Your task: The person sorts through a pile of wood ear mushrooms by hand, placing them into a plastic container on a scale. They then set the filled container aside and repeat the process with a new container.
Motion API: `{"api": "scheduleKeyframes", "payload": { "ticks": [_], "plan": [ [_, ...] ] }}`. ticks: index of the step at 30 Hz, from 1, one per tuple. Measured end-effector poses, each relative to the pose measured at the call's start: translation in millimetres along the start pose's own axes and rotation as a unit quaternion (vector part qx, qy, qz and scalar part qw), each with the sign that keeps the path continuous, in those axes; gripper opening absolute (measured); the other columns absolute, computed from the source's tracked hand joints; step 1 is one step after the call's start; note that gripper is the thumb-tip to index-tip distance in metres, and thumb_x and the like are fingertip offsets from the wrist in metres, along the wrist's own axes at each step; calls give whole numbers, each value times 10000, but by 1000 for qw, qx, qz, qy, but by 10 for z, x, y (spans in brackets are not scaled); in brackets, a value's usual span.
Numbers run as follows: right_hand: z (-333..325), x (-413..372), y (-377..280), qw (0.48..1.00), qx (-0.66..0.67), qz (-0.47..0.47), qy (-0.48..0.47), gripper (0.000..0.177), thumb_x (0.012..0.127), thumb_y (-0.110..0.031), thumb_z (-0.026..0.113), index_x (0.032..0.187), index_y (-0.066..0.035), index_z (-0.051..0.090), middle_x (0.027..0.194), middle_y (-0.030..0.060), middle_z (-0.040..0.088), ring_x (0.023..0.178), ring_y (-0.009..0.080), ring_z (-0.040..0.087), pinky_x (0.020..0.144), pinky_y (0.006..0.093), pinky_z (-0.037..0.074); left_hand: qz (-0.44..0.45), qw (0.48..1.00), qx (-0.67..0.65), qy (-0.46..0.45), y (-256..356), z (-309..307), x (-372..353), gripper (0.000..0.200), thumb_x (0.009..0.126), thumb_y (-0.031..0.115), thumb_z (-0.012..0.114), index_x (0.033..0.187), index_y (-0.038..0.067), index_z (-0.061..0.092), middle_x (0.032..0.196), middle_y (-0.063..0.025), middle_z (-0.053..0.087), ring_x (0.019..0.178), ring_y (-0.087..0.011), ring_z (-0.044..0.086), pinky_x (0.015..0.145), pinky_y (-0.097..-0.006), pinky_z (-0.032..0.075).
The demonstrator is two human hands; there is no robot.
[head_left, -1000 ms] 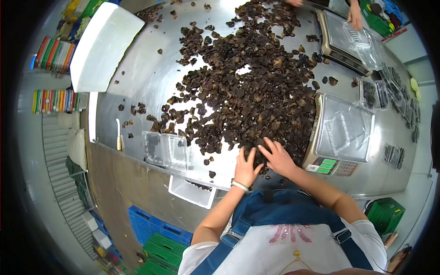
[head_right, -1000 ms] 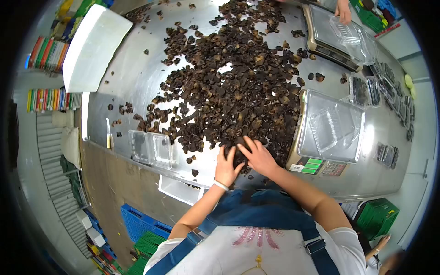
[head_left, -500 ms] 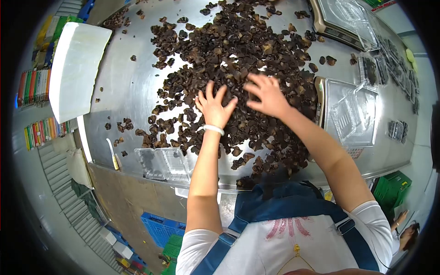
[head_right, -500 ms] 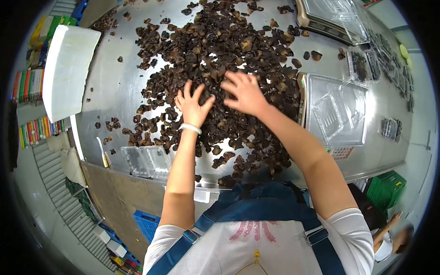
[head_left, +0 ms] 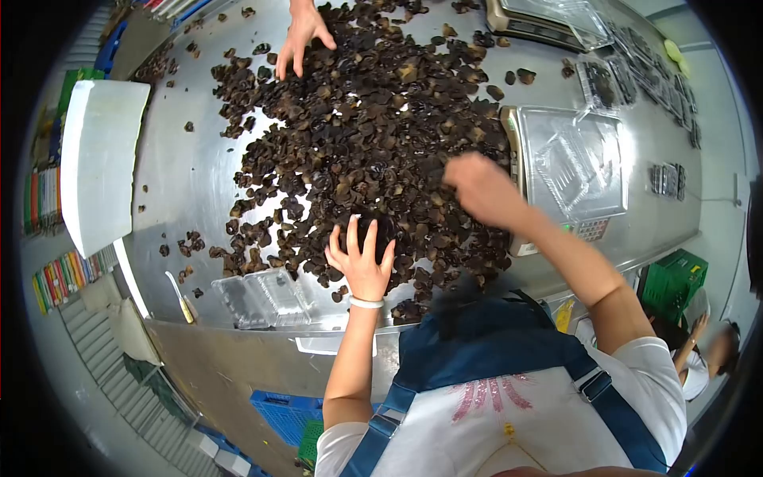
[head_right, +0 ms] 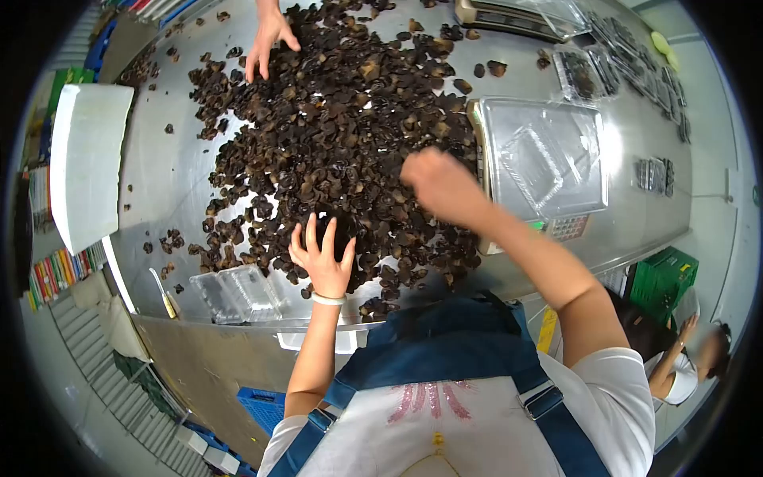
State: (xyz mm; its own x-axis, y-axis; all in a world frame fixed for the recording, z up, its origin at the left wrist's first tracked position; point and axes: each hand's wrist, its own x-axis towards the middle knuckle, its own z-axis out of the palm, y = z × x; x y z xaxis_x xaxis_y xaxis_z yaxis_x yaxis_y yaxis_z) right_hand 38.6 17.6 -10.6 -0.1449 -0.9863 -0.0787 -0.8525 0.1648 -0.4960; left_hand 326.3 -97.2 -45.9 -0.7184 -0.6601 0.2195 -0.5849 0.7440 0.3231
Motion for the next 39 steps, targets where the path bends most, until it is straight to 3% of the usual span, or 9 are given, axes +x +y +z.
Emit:
{"api": "scheduleKeyframes", "payload": {
  "ticks": [2, 9, 13, 17, 19, 24, 29, 33, 39],
  "plan": [
    [-116, 108, 499, 988, -126, 22, 82, 293, 768, 2, 631, 1060, -15, 621, 1039, 146, 649, 1054, 340, 602, 964, 437, 482, 90, 994, -55, 0, 259, -18, 237, 505, 777, 323, 820, 1247, 174, 710, 1451, -61, 554, 1340, -374, 434, 1110, -588, 302],
    [197, 208, 882, 820, -523, 119, -197, 385, 994, -260, 536, 1316, -63, 613, 1274, 105, 666, 1251, 290, 558, 1130, 500, 332, 481, 852, -132, -157, 1626, 1029, -126, 233, 814, 250, 694, 1028, 159, 700, 1257, -49, 611, 1308, -300, 495, 1181, -587, 299],
    [251, -66, 599, 868, -370, 161, -288, 450, 947, -246, 605, 1348, -45, 560, 1200, 112, 648, 1162, 310, 617, 1064, 506, 434, 422, 882, -116, -173, 1605, 1139, -69, 141, 857, 224, 645, 965, 155, 702, 1137, -54, 607, 1324, -304, 488, 1194, -617, 267],
    [256, -344, 53, 969, 5, 223, -106, 701, 808, -51, 701, 1447, -43, 414, 1266, 211, 565, 997, 457, 673, 795, 510, 586, 319, 934, -41, -159, 1083, 875, 16, 139, 809, 233, 689, 919, 154, 718, 1097, -54, 613, 1320, -305, 492, 1186, -626, 252],
    [406, -271, -140, 962, 199, 185, -4, 720, 803, 4, 671, 1471, -75, 415, 1379, 225, 493, 1128, 466, 630, 893, 511, 573, 246, 955, -54, -154, 754, 557, 96, 291, 717, 256, 760, 988, 156, 715, 1186, -53, 622, 1319, -307, 490, 1166, -629, 255],
    [649, 297, -587, 989, 143, 17, -10, 758, 788, 66, 664, 1489, -137, 460, 1508, 182, 402, 1247, 431, 569, 993, 491, 547, 17, 999, 23, -34, -278, 149, 260, 568, 824, 399, 789, 1284, 112, 620, 1477, -167, 469, 1386, -412, 387, 1160, -628, 243],
    [366, 957, -436, 995, -11, -47, 91, 647, 817, -154, 784, 1425, -151, 561, 1488, 121, 480, 1280, 343, 520, 1046, 472, 477, -134, 989, 38, 42, -919, 274, 388, 747, 895, 536, 733, 1467, 102, 528, 1591, -255, 346, 1450, -474, 312, 1182, -626, 211],
    [855, 1135, -161, 981, -52, 0, 187, 601, 812, -420, 788, 1328, -145, 647, 1434, 96, 546, 1310, 352, 477, 1107, 564, 366, -107, 994, -4, 13, -574, 532, 344, 583, 877, 503, 753, 1305, 124, 638, 1489, -201, 486, 1394, -428, 392, 1164, -594, 244],
    [999, 36, -609, 990, 51, -109, 71, 467, 844, -269, 747, 1274, -120, 646, 1422, 79, 552, 1281, 306, 495, 1009, 483, 419, 12, 990, -131, -44, 49, 238, -138, 590, 748, 280, 840, 1266, 119, 607, 1353, -130, 544, 1305, -399, 457, 1090, -564, 337]
  ]
}}
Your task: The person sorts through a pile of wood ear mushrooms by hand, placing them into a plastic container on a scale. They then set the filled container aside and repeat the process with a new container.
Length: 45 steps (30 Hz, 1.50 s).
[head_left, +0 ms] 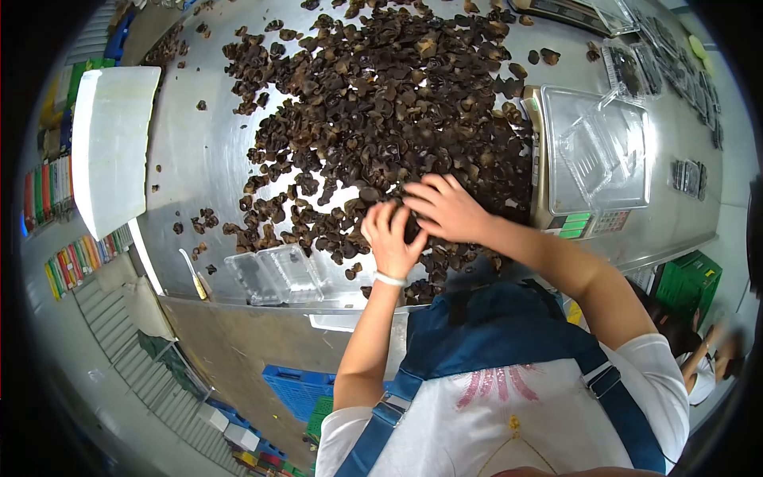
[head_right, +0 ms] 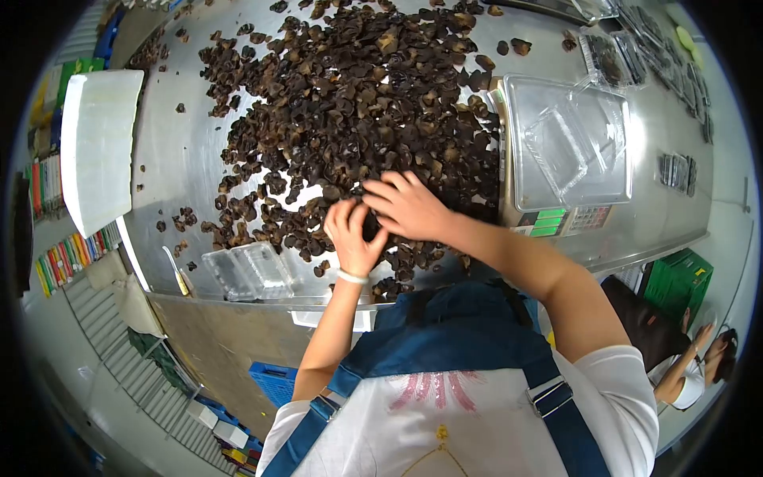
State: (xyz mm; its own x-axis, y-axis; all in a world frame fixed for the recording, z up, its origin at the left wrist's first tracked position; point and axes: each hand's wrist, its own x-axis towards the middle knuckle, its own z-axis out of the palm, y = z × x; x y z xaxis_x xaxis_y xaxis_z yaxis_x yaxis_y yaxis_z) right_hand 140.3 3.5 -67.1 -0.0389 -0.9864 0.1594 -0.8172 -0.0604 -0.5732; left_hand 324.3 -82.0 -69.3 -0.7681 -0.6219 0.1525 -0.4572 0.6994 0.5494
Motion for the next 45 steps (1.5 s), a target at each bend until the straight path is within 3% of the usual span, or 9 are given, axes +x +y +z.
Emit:
{"api": "scheduleKeyframes", "payload": {
  "ticks": [6, 10, 14, 19, 24, 30, 34, 39, 45],
  "plan": [
    [-303, -531, -83, 987, -107, -33, -117, 738, 785, -319, 830, 1451, -208, 533, 1563, 63, 439, 1415, 300, 409, 1143, 523, 349, 75, 992, 80, -67, -172, -284, -396, 749, 724, 464, 884, 1353, 170, 603, 1470, -130, 505, 1373, -395, 405, 1090, -599, 315],
    [-532, -394, -86, 985, -107, 95, -95, 932, 697, -381, 899, 1504, -180, 478, 1599, 115, 371, 1420, 348, 382, 1143, 580, 333, -74, 985, 107, -117, -166, -568, -113, 1101, 570, 548, 925, 1523, 215, 485, 1609, -180, 337, 1434, -453, 323, 1139, -622, 276],
    [-339, -314, -93, 974, -76, 185, -102, 932, 678, -244, 900, 1499, -151, 469, 1526, 153, 395, 1336, 388, 451, 1052, 523, 466, -124, 967, 102, -198, -137, -456, 5, 1283, 506, 380, 995, 1601, 228, 341, 1591, -217, 328, 1334, -468, 437, 1051, -580, 439],
    [-8, -235, -391, 965, 144, 220, -12, 753, 697, -47, 782, 1392, -88, 497, 1395, 158, 462, 1215, 410, 565, 942, 474, 560, -134, 976, -128, -116, 169, -157, -101, 1000, 622, -15, 809, 1530, 166, 431, 1470, -261, 416, 1305, -454, 523, 1077, -468, 489],
    [-79, -356, -699, 917, 297, 262, 55, 684, 723, -2, 734, 1355, -27, 473, 1373, 159, 488, 1237, 402, 571, 991, 433, 516, -113, 972, -208, -15, 409, -215, -219, 797, 629, -51, 783, 1374, 75, 528, 1426, -217, 493, 1326, -419, 518, 1133, -448, 422],
    [-712, -595, -675, 913, 289, 246, 151, 661, 721, 3, 729, 1336, -21, 487, 1347, 182, 499, 1238, 399, 566, 1015, 429, 500, -90, 961, -263, 4, 1015, -240, 64, 720, 638, -78, 745, 1321, 53, 560, 1410, -207, 518, 1365, -395, 490, 1163, -449, 381],
    [-1350, -920, -333, 918, 166, 232, 277, 633, 720, -4, 719, 1314, -27, 502, 1311, 189, 526, 1228, 396, 576, 1028, 425, 490, 19, 955, -295, -36, 1754, -96, 689, 734, 628, -93, 735, 1327, 59, 569, 1430, -211, 496, 1379, -398, 478, 1170, -442, 381],
    [-1914, -1501, 416, 819, 246, 338, 392, 606, 735, -10, 707, 1311, -26, 518, 1234, 183, 581, 1213, 356, 581, 1046, 404, 465, 137, 922, -341, -118, 2677, 468, 1458, 731, 626, -97, 699, 1325, 61, 557, 1372, -200, 524, 1359, -405, 485, 1164, -436, 388],
    [-2109, -1971, 884, 891, 91, 375, 241, 763, 746, 33, 725, 1445, -68, 436, 1472, 212, 435, 1338, 437, 492, 1094, 461, 464, 156, 941, -168, -249, 2905, 1083, 1707, 919, 642, -110, 713, 1488, 145, 459, 1563, -261, 339, 1370, -539, 399, 1164, -507, 405]
  ]
}}
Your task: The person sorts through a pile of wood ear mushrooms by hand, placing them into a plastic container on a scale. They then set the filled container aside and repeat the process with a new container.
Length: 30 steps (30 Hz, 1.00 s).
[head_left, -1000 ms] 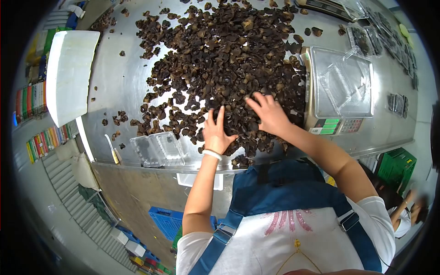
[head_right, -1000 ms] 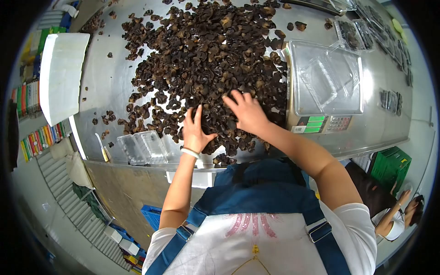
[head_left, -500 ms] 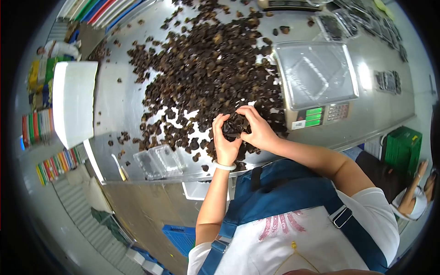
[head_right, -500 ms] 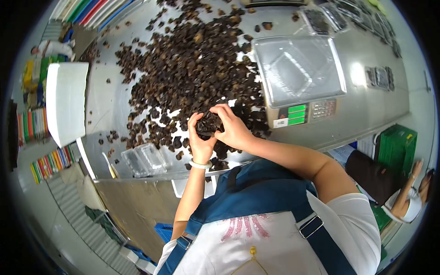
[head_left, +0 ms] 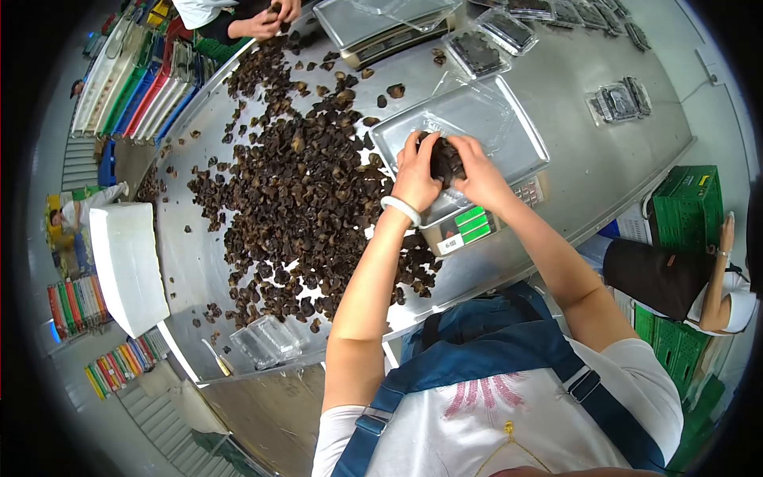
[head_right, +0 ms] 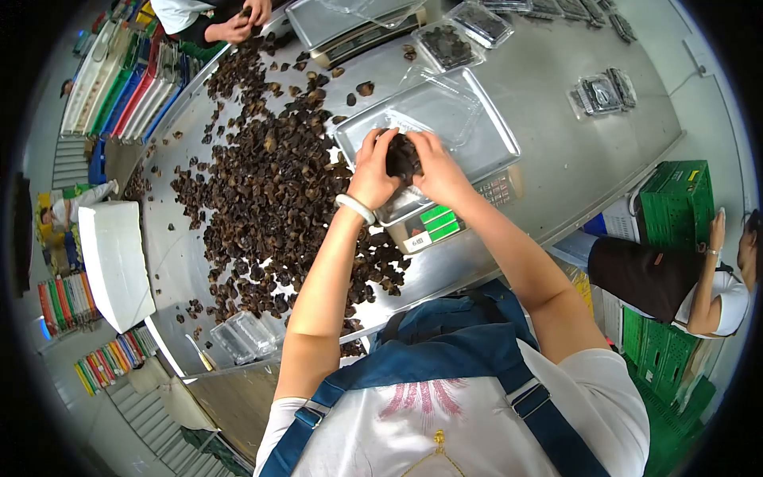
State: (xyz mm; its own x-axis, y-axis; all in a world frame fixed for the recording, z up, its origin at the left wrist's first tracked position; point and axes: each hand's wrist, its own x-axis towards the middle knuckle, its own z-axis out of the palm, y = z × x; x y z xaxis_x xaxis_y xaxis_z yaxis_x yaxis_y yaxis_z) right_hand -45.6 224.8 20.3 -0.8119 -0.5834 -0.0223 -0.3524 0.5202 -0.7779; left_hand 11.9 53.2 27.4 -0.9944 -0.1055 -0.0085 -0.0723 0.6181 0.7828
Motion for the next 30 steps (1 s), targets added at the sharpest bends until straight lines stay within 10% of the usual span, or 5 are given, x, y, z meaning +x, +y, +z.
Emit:
{"api": "scheduleKeyframes", "payload": {
  "ticks": [8, 15, 20, 25, 30],
  "plan": [
    [-367, -244, 26, 987, 137, 80, 31, 560, 792, 127, 684, 1310, -61, 587, 1454, 139, 481, 1219, 374, 588, 971, 395, 574, -66, 991, -3, 117, -109, -270, -125, 551, 787, 58, 801, 1312, 78, 638, 1400, -180, 570, 1228, -393, 572, 1081, -453, 461],
    [-435, -190, 105, 991, -54, -124, -5, 390, 842, -3, 664, 1228, -53, 633, 1307, 122, 609, 1214, 368, 570, 1038, 449, 483, -45, 975, 164, 146, 42, 303, -275, 493, 798, 206, 834, 1233, 37, 672, 1443, -240, 496, 1172, -463, 543, 1024, -498, 481],
    [-548, -339, 378, 996, 1, 42, 81, 465, 884, -2, 686, 1334, -53, 578, 1294, 144, 616, 1078, 297, 618, 879, 382, 560, -96, 971, 100, 195, 220, 299, -633, 439, 894, 273, 780, 1248, 50, 646, 1382, -232, 545, 1199, -434, 549, 1019, -502, 463],
    [-350, -203, 662, 993, 75, 83, 34, 525, 914, 2, 674, 1410, -67, 518, 1253, 117, 634, 954, 211, 634, 775, 331, 572, -104, 934, 128, 316, -683, -332, -333, 242, 934, 93, 695, 1157, 13, 651, 1236, -177, 647, 1146, -376, 622, 992, -458, 499],
    [-383, 79, 470, 993, 106, 57, 2, 526, 918, 22, 651, 1420, -70, 520, 1210, 119, 653, 885, 219, 651, 770, 338, 559, -213, 907, 237, 276, -1616, -741, 287, 456, 860, 135, 773, 1290, 130, 621, 1424, -129, 539, 1264, -409, 532, 1022, -514, 489]
  ]
}}
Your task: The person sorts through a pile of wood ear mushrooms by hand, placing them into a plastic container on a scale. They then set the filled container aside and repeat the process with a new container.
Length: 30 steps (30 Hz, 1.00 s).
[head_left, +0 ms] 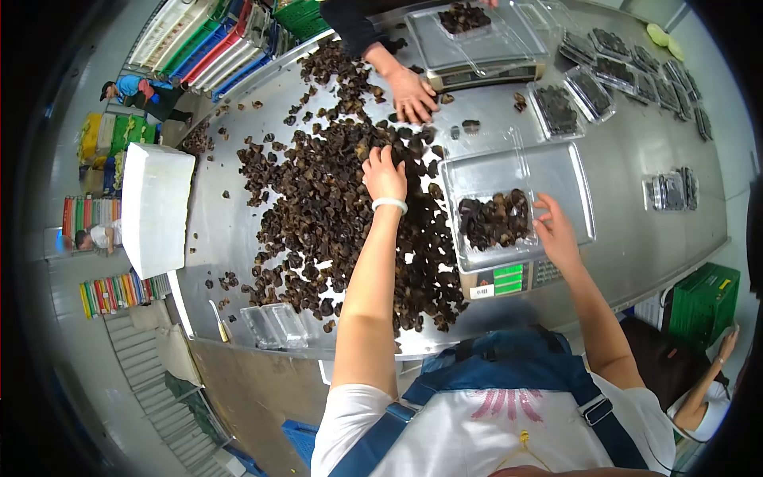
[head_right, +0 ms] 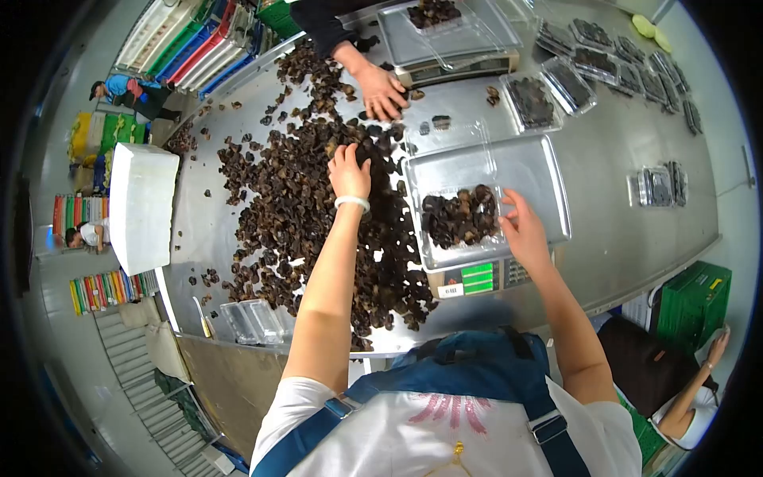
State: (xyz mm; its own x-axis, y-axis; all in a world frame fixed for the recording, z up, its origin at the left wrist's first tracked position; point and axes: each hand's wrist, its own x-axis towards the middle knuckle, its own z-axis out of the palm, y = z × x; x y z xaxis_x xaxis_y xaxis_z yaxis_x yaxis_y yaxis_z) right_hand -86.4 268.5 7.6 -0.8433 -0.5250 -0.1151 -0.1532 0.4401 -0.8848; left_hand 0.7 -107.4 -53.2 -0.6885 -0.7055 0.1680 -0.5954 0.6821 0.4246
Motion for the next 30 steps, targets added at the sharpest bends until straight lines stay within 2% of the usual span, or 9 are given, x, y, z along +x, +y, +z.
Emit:
{"api": "scheduleKeyframes", "payload": {
  "ticks": [2, 4, 8, 13, 17, 19, 23, 25, 30],
  "plan": [
    [-51, -5, 76, 998, -52, -38, 4, 532, 918, 25, 646, 1426, -75, 519, 1203, 115, 655, 866, 221, 653, 773, 339, 557, -81, 995, 61, -22, 55, 38, 283, 509, 833, 146, 797, 1306, 196, 616, 1497, -106, 477, 1315, -417, 487, 1027, -558, 484],
    [-95, -33, 118, 995, -91, -50, -2, 534, 918, 33, 641, 1428, -73, 522, 1216, 114, 649, 873, 223, 651, 770, 341, 554, -45, 989, 69, -126, -306, 405, 476, 528, 819, 110, 776, 1296, 284, 630, 1480, -86, 467, 1325, -410, 473, 1019, -583, 496],
    [-105, -30, 254, 995, -82, -58, 2, 489, 922, 54, 618, 1397, -46, 554, 1296, 130, 614, 937, 221, 635, 809, 338, 562, 46, 996, -57, -59, -538, 462, 563, 211, 760, 1, 765, 948, 89, 731, 1101, -156, 669, 1016, -386, 670, 911, -491, 535],
    [-187, -98, 304, 991, -103, -82, 24, 432, 933, 46, 604, 1356, -44, 590, 1365, 139, 600, 972, 230, 657, 873, 327, 574, -21, 958, -286, 11, -254, -131, 225, 208, 802, 57, 804, 999, 74, 740, 1034, -112, 738, 991, -277, 695, 936, -371, 519],
    [-185, -49, 105, 991, -111, -66, 33, 410, 930, 38, 607, 1326, -69, 605, 1383, 142, 597, 953, 273, 703, 846, 344, 588, 16, 898, -430, -91, 650, -680, -385, 213, 846, 11, 766, 1053, 18, 717, 1166, -82, 690, 1084, -200, 649, 954, -338, 499],
    [-218, -51, -83, 991, -104, -79, 23, 392, 925, 31, 611, 1307, -54, 608, 1378, 135, 597, 980, 254, 704, 830, 348, 589, 117, 905, -401, -86, 1136, -796, -706, 218, 838, 14, 756, 1051, 20, 708, 1152, -147, 676, 1079, -296, 656, 978, -372, 504],
    [-222, -162, -217, 994, -89, -64, 11, 360, 919, 18, 614, 1272, -47, 616, 1365, 126, 592, 1026, 292, 692, 854, 368, 575, 288, 917, -209, -182, 1446, -376, -1228, 492, 783, 128, 813, 1259, 156, 689, 1382, -123, 582, 1333, -408, 454, 1087, -500, 394],
    [-259, -247, -179, 988, -112, -101, 13, 344, 919, 13, 612, 1258, -46, 620, 1360, 122, 589, 1041, 315, 680, 875, 376, 565, 333, 919, -143, -154, 1508, -449, -1307, 535, 771, 206, 836, 1285, 176, 688, 1418, -125, 560, 1350, -421, 429, 1102, -551, 356],
    [-415, -553, -26, 992, -103, -69, 27, 287, 923, -7, 624, 1206, -55, 640, 1315, 97, 618, 1026, 318, 669, 869, 380, 554, 262, 945, -181, -75, 1165, -1061, -1170, 451, 807, 234, 844, 1222, 105, 724, 1342, -151, 617, 1277, -359, 535, 1101, -474, 409]
  ]
}}
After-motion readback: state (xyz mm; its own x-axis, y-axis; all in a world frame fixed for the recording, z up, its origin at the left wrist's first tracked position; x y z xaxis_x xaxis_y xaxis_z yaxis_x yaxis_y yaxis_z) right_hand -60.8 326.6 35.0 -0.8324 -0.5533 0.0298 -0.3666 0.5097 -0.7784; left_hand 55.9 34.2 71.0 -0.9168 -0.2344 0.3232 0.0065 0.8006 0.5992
